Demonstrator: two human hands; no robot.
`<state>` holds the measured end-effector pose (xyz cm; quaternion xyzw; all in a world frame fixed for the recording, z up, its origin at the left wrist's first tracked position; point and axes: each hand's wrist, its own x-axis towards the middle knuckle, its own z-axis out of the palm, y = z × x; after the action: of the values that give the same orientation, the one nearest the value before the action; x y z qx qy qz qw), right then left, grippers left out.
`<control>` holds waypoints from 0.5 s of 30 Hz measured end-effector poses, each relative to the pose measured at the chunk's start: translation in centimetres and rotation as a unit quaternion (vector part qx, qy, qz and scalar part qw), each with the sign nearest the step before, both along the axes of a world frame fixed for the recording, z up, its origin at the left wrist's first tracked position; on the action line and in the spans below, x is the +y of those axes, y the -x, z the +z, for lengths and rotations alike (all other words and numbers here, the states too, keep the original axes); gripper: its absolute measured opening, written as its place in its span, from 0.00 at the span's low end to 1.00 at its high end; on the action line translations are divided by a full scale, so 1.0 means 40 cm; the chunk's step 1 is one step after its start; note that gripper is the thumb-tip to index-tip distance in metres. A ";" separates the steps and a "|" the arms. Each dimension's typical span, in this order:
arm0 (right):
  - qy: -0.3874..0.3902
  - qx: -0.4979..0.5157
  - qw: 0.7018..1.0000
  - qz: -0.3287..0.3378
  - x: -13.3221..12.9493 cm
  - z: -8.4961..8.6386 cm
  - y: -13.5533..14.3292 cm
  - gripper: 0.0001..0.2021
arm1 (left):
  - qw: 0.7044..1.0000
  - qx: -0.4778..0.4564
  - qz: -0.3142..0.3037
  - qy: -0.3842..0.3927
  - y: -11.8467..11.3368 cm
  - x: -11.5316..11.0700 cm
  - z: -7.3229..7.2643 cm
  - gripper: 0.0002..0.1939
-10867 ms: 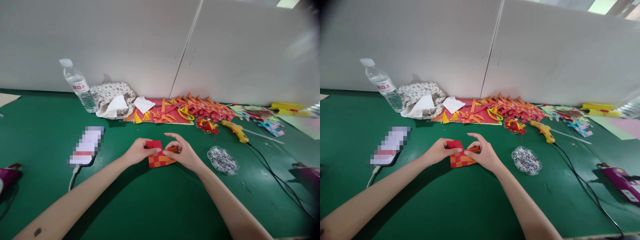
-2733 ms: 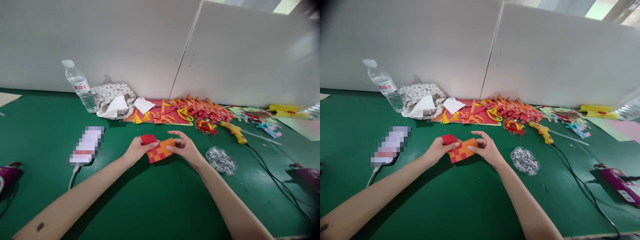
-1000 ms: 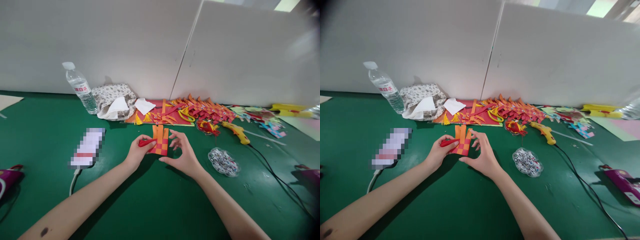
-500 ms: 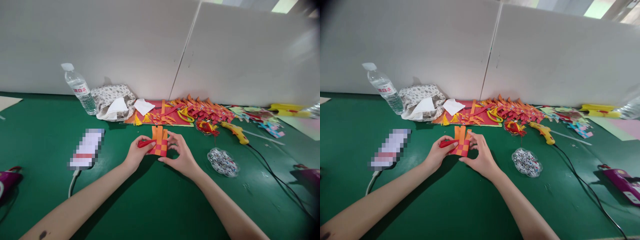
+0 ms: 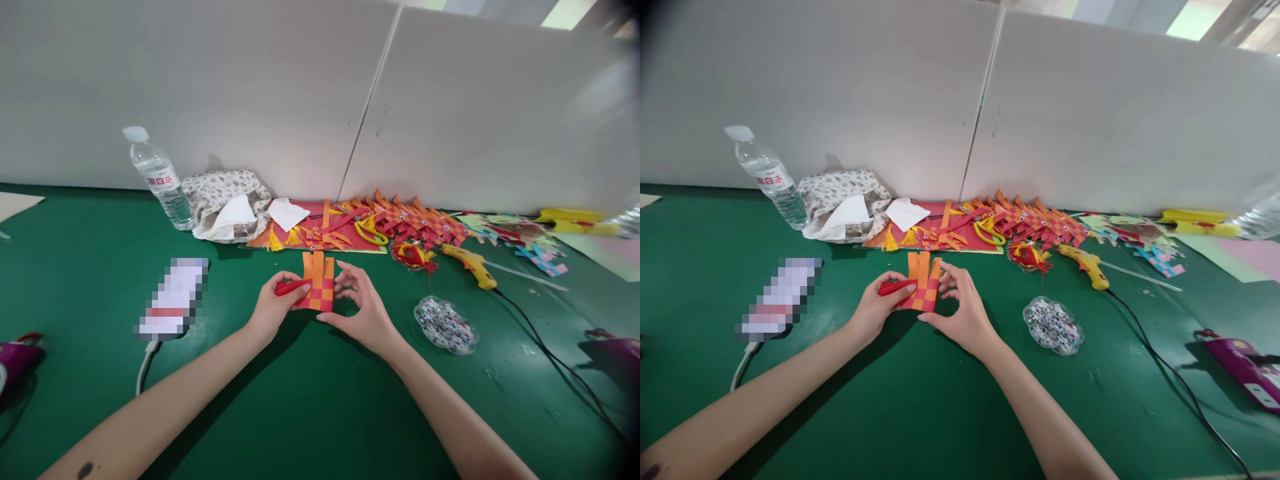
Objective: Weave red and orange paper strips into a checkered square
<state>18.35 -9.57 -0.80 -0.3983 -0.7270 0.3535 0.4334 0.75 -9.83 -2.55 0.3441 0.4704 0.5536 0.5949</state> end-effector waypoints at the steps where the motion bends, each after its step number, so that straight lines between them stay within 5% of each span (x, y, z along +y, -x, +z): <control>1: -0.001 0.001 1.000 0.000 0.000 0.000 0.000 0.41 | 1.000 0.001 0.000 0.000 0.000 0.000 0.000 0.16; 15: -0.006 -0.017 1.000 -0.002 -0.001 0.002 -0.001 0.41 | 1.000 -0.002 -0.004 0.002 0.001 -0.002 0.001 0.16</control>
<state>18.40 -9.60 -0.71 -0.4029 -0.7356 0.3415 0.4243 0.73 -9.90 -2.51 0.3439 0.4686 0.5510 0.5988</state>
